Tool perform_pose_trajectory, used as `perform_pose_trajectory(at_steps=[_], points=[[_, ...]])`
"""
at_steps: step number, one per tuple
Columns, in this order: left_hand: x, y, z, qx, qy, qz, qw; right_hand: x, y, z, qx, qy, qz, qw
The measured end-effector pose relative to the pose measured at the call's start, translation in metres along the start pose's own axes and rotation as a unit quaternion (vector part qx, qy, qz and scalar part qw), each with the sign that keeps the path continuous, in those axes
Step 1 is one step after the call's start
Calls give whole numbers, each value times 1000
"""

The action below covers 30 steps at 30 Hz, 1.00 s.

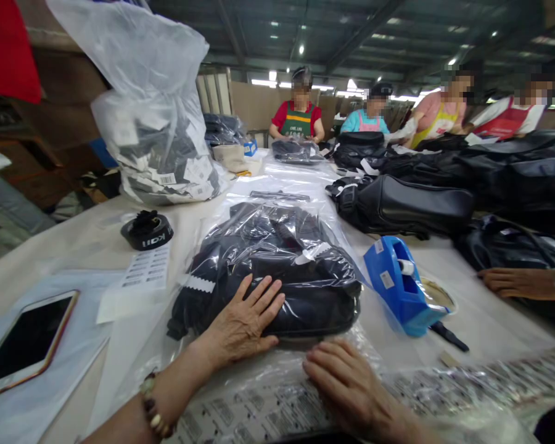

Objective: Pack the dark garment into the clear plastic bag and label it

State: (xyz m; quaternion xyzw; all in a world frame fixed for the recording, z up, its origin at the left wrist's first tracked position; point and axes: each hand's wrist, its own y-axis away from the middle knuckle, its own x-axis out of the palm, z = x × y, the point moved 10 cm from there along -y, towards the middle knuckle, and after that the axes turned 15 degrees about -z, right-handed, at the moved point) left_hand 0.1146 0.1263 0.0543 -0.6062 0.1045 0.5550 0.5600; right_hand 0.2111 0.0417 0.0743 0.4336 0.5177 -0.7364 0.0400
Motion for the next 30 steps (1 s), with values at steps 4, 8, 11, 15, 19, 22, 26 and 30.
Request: perform_pose_trajectory(at_steps=[4,8,11,15,19,22,26,30], points=[[0,0,1,3,-3,4,1000,4,30,7,33,38,40,998],[-3,-3,0,5,2,-2,1000,8,35,2,29,83,0,996],[-7,-6,-1,-3,8,-5,1000,17,32,-1,24,91,-6,996],[-7,-6,-3,-21,14,4,1000,20,27,-1,50,93,-24,994],[0,-3,-4,-30,13,20,999,15,21,5,51,62,-43,996],[2,-2,-5,-27,8,18,999,10,11,8,38,47,-45,997],[4,0,-5,-23,-5,24,999,7,-5,-1,36,55,-28,997],[3,1,-6,-15,5,32,999,12,-16,-20,80,58,-10,995]])
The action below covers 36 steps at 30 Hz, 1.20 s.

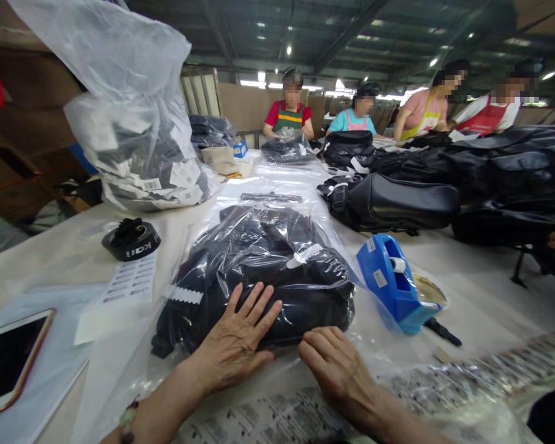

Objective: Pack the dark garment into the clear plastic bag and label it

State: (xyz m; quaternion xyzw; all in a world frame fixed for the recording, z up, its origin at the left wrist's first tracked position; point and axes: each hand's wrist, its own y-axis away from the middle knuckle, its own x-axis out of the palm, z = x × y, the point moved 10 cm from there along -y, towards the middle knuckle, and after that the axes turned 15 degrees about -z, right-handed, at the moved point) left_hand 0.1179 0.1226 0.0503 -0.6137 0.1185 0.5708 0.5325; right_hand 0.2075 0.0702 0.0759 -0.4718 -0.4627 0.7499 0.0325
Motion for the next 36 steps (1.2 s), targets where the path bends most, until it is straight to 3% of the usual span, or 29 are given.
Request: perform_pose_trajectory(at_steps=[5,10,15,18,23,28,32,36], points=[[-6,-2,4,1,48,35,998,12,-6,-18,69,33,33,997],[-22,-6,-4,-2,111,32,993,22,-8,-28,113,45,76,990],[-20,-3,-10,-17,102,-52,993,23,-9,-29,119,70,91,986],[-13,-2,-9,-27,72,-81,994,17,-8,-23,81,55,54,994],[-14,-5,-11,-13,17,-104,994,-13,8,-15,-24,58,-60,996],[-16,-6,-9,-23,38,-82,996,-35,24,-34,17,41,-25,999],[-17,-4,-12,10,54,-84,995,-35,30,-46,60,5,21,998],[-11,-1,-7,15,47,-94,994,-35,27,-58,82,66,3,994]])
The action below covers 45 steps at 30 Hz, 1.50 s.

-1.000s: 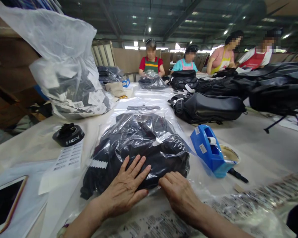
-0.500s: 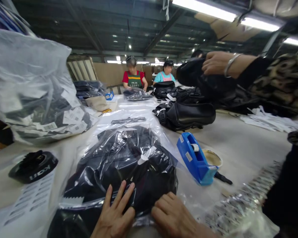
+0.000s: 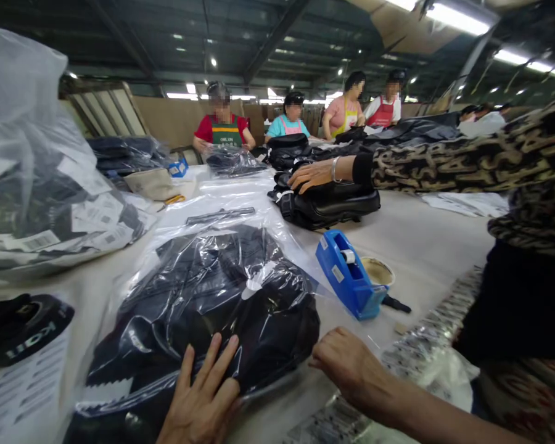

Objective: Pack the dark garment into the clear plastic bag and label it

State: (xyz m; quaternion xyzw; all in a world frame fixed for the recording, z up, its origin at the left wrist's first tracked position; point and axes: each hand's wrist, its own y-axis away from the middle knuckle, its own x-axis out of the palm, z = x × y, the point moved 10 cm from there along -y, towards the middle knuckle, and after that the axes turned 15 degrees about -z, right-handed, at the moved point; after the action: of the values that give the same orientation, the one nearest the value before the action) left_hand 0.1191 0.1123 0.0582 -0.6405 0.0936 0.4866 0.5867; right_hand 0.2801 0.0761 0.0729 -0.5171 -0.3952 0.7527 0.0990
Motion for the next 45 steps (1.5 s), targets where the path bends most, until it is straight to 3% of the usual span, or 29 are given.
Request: perform_pose_trajectory(at_steps=[6,11,17,19,24,29,35,45], points=[[1,0,-3,56,-10,-31,998,-3,-12,0,-26,81,-37,996],[-1,-4,-5,91,-9,-23,996,2,-13,-9,8,96,-33,995],[-6,-7,-2,117,-11,-8,993,15,-13,-18,64,99,38,992],[-7,-9,-2,85,3,-12,996,18,-13,-20,78,99,59,990],[-10,-22,2,-84,51,-77,992,19,-14,-21,88,97,74,989],[-1,-38,-14,-59,81,-71,992,20,-14,-21,91,98,77,988],[13,-35,-10,-32,63,-26,997,16,-13,-30,66,90,70,991],[16,-33,-10,-40,50,-51,997,-24,-6,-50,24,147,-30,988]])
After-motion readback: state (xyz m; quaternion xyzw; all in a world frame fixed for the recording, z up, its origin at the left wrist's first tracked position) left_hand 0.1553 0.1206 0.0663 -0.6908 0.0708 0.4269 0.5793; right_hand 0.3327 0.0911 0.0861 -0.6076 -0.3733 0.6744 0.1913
